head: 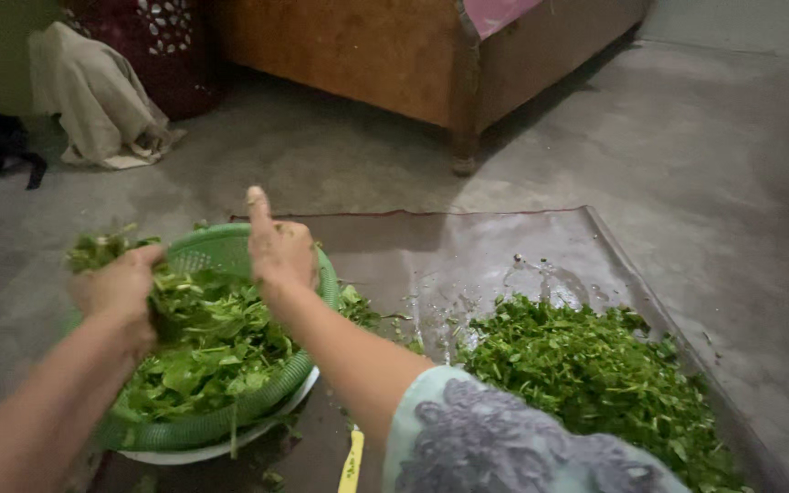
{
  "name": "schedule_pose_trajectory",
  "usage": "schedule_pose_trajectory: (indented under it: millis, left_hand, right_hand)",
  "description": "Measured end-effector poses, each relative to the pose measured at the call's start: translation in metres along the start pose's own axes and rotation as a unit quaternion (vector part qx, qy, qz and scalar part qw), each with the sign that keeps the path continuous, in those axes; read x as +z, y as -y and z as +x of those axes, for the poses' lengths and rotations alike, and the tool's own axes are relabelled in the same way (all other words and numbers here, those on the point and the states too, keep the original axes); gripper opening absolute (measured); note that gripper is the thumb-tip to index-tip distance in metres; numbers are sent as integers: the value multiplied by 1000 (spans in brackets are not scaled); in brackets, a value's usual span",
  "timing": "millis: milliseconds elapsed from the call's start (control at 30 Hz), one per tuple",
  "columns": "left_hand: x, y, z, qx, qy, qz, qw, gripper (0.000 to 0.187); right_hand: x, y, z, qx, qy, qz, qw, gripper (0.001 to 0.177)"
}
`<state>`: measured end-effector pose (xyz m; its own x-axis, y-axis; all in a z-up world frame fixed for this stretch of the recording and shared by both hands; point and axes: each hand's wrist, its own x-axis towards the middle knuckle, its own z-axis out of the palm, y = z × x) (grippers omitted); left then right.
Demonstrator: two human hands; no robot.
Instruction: The person sorts, tears, and chops leafy green vegetables by hand and with a knife on a protective mat on the floor, transferring processed parts between a green plastic basket and the mat.
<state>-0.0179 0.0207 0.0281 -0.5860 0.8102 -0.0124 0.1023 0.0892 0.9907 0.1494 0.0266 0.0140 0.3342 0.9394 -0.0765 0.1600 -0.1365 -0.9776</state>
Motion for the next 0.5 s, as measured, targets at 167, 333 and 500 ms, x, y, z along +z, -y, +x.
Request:
schedule_pose_trajectory:
  millis: [167,333,500]
  left_hand:
    - [-28,4,16,-82,65,-85,991,17]
    - [-35,12,18,-106,87,-126,982,14]
    - [-12,18,13,-80,38,-123,988,13]
  right_hand:
    - [63,-33,10,-265,421,-78,864,50]
    - [55,-25,-32,-127,210,8,969,48]
    - [35,7,-64,-11,142,60,988,47]
